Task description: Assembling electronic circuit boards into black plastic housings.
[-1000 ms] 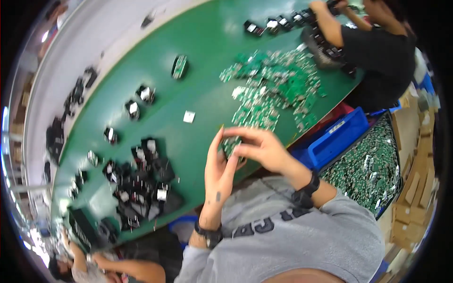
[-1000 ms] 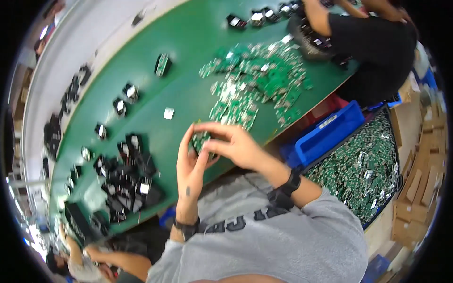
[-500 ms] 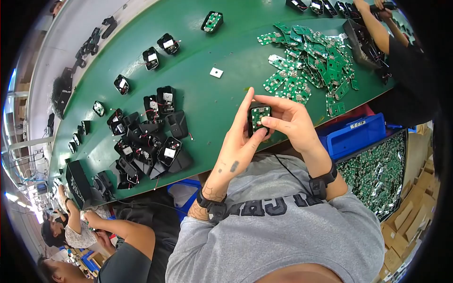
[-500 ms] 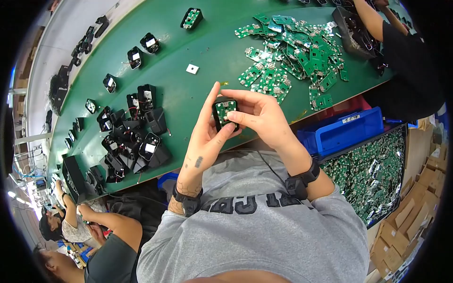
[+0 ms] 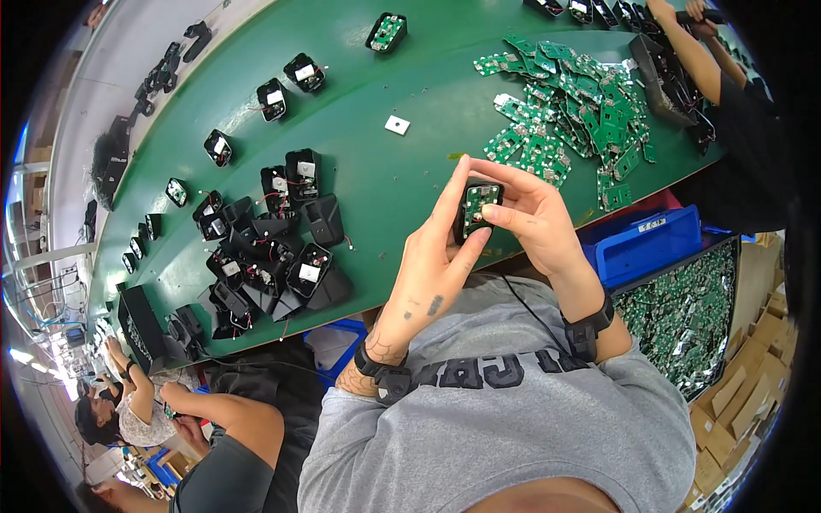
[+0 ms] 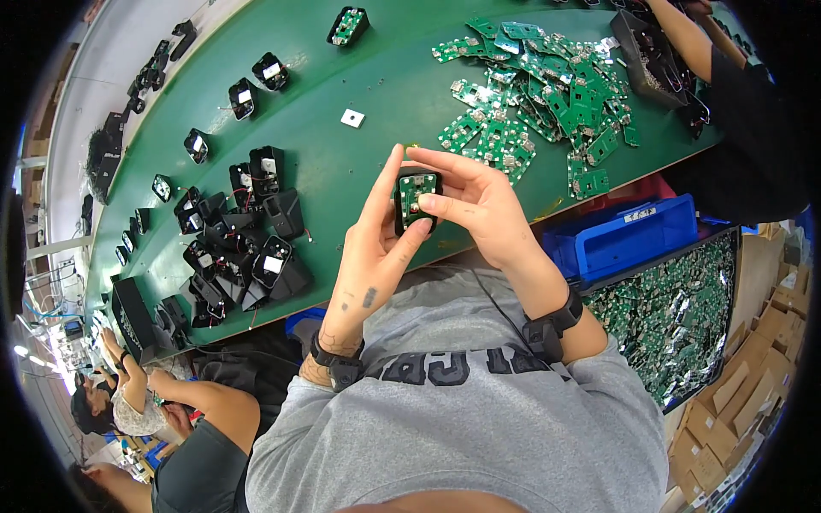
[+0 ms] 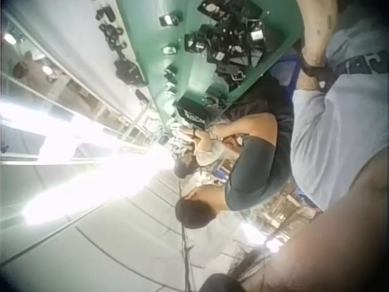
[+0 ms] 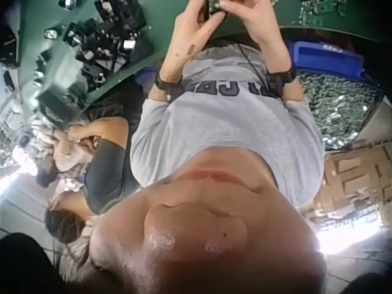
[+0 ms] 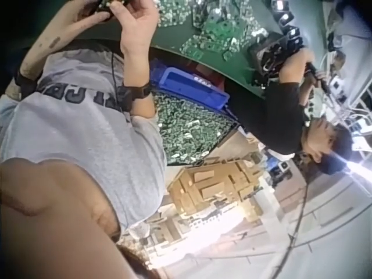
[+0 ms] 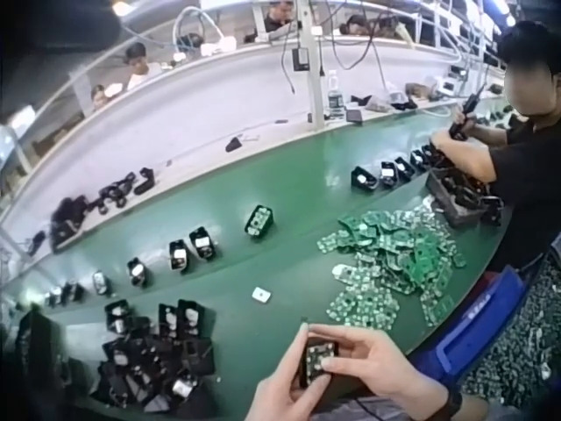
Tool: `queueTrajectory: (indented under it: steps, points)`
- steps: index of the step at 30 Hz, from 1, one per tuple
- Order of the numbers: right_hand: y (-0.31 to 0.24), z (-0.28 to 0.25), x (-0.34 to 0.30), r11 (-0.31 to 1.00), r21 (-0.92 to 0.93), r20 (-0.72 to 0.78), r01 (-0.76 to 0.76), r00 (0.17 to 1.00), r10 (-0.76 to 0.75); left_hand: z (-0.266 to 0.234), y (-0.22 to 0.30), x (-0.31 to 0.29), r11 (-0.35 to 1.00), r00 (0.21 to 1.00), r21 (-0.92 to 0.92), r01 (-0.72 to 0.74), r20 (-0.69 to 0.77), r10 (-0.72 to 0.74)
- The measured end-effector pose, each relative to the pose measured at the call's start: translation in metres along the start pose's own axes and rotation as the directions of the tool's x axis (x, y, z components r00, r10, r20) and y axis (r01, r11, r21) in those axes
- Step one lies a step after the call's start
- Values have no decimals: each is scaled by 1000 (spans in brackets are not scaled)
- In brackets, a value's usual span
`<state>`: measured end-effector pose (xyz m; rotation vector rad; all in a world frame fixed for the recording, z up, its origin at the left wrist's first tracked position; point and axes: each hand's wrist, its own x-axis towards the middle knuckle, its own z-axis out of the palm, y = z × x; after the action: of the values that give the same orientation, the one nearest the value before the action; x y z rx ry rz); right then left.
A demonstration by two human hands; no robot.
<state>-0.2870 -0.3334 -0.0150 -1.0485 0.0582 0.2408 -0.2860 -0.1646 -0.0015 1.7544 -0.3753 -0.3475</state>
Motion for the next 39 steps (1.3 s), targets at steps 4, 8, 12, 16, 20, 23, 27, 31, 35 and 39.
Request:
queueTrajectory:
  steps: [4, 8, 12, 16, 20, 23, 27, 31, 35, 39]
  points:
    - [0, 5, 1, 996, -48, -62, 74, 995, -76, -3, 13, -6, 977, 984, -116, 179, 42, -175]
    - [-3, 5, 2, 999, 38, -14, 14, 1000, -14, -1, 12, -8, 930, 969, -280, 239, 16, -245]
    - [-2, 7, 2, 1000, 10, -21, -17, 1000, 17, -4, 10, -6, 954, 983, -237, 181, 17, -183]
    - [-7, 6, 0, 999, -39, 36, -35, 999, 37, 3, 11, -8, 870, 983, -459, 178, 47, -177]
    - [-8, 8, -6, 1000, -16, 36, 12, 999, -11, 3, 20, -9, 848, 975, -484, 217, 71, -209]
    - [-16, 3, -7, 998, -60, 43, 0, 999, 3, 4, 22, -10, 865, 976, -453, 217, 85, -201]
    - [-17, 0, -7, 992, -124, 33, -19, 999, 23, 9, 23, -10, 794, 960, -540, 279, 144, -240]
    - [-13, 7, -2, 988, -155, 30, 26, 999, -22, 14, 11, -9, 902, 990, -415, 122, -17, -141]
    - [-3, 19, -1, 975, -191, -50, 112, 991, -123, 8, 5, -9, 942, 987, -330, 64, -118, -108]
    - [9, 20, -2, 961, -184, -98, 209, 968, -229, -4, 15, -6, 946, 989, -294, 140, 2, -146]
